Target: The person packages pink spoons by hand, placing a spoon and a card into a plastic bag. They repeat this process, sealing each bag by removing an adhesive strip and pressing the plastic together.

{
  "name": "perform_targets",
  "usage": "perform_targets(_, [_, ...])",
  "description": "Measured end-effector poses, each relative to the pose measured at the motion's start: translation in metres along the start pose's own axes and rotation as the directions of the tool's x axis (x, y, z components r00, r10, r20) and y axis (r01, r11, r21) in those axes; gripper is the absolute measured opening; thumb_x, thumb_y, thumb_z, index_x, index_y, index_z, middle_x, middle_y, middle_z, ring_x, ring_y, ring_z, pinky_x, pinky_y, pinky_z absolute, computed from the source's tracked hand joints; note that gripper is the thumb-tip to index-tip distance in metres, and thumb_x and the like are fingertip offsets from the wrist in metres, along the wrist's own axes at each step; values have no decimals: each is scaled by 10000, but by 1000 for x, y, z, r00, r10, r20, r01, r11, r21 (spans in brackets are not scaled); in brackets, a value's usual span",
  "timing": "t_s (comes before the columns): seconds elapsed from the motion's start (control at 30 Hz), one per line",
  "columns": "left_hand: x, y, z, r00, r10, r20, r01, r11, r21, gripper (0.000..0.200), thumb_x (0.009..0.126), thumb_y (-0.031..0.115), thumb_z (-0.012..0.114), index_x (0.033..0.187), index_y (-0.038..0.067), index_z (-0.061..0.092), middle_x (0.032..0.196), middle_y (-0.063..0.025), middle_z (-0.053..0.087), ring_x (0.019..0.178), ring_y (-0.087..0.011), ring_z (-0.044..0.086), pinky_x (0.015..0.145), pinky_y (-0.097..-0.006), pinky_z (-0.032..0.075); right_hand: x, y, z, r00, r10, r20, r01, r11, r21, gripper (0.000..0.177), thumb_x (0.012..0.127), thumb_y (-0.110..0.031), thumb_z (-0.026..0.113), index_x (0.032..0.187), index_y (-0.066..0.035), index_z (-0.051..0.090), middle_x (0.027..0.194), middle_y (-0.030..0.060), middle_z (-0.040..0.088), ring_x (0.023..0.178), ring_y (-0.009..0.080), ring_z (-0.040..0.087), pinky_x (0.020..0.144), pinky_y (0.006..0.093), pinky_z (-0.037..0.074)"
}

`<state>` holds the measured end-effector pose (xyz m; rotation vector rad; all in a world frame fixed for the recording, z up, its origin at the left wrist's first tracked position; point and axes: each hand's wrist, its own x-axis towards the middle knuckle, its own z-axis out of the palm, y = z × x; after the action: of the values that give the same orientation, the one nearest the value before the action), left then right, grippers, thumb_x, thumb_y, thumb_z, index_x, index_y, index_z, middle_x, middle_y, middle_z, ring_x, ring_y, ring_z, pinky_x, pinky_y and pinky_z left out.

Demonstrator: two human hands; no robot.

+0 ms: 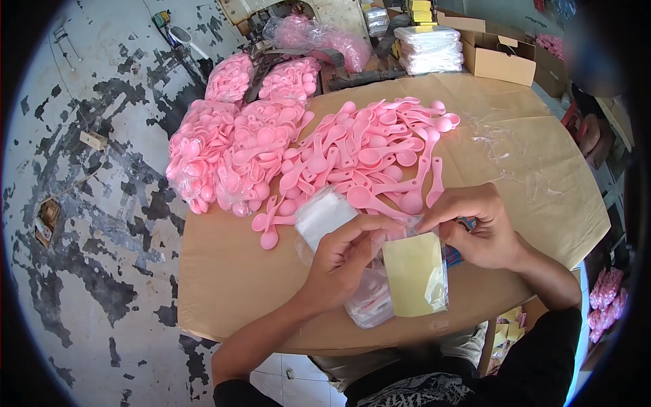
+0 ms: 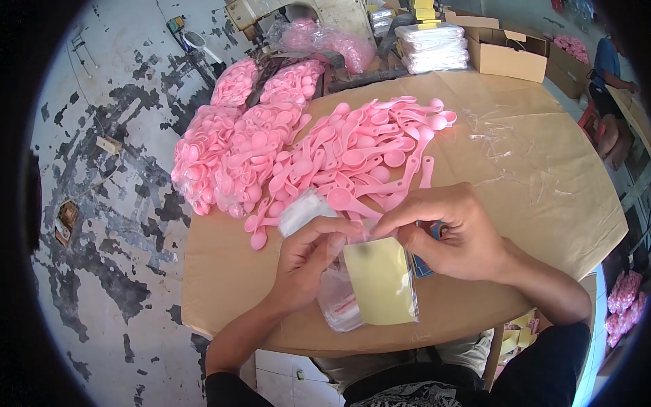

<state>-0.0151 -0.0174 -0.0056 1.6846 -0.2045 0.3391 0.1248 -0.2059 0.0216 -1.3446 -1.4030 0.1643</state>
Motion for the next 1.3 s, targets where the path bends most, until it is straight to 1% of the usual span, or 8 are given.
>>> perform_targets(0.33, [-3,3,-2,998,-48,37,45,996,81,242,998,49,372,1126,27,577,1099,-57,608,955,-79,575,777,-237,493,-1,5,-2,1000,-14,11,15,996,-83,209,748,117,540,845,-14,671,786,79,672,697,167,638,619,294,479])
perform_targets(0.43, [-4,10,-1,993,-110,36,109,994,19,234,997,45,356,1086,30,572,1046,-48,601,933,-92,581,776,-245,498,-1,6,-2,1000,-19,16,20,996,-89,206,756,113,541,852,-15,670,786,76,669,693,166,636,615,294,477])
perform_targets(0.53, [-4,6,-1,982,-179,65,190,951,-246,198,996,54,363,1045,23,552,976,-34,583,919,-99,584,787,-253,498,-1,6,-1,1000,-15,21,17,995,-100,196,763,107,547,858,-15,668,787,74,667,687,165,634,607,293,475])
perform_targets(0.63, [-4,5,-7,984,-148,97,166,961,-220,136,989,69,408,1016,13,529,966,-27,561,912,-86,577,807,-281,505,-2,6,-1,999,-19,25,22,992,-123,194,766,102,552,864,-19,669,787,70,666,680,161,628,596,290,470])
perform_targets(0.73, [-3,0,-5,991,-88,99,94,994,-61,48,964,51,499,982,8,512,958,-20,533,869,-59,565,768,-256,513,-2,8,0,999,-37,27,40,987,-154,196,762,95,558,866,-25,672,786,65,666,667,156,619,577,285,460])
perform_targets(0.83, [-1,-4,1,995,-79,59,83,994,-68,92,928,12,576,945,13,486,934,-8,511,833,-33,553,702,-206,506,-1,8,-2,999,-37,29,42,979,-199,201,751,90,564,866,-31,676,786,63,666,659,157,613,561,285,453])
perform_targets(0.93, [-1,-4,3,995,-96,18,97,990,-100,140,917,-6,596,919,16,458,914,0,496,819,-24,561,669,-168,496,0,9,-2,998,-53,23,57,972,-227,202,741,86,568,861,-34,677,787,64,667,661,164,613,553,290,454])
perform_targets(1.3, [0,-6,6,995,-98,2,97,987,-132,171,905,-8,623,927,33,458,945,-9,525,863,-53,597,722,-196,529,3,7,-6,990,-135,-33,119,944,-306,164,737,97,531,785,-10,646,792,84,659,741,214,640,651,308,496])
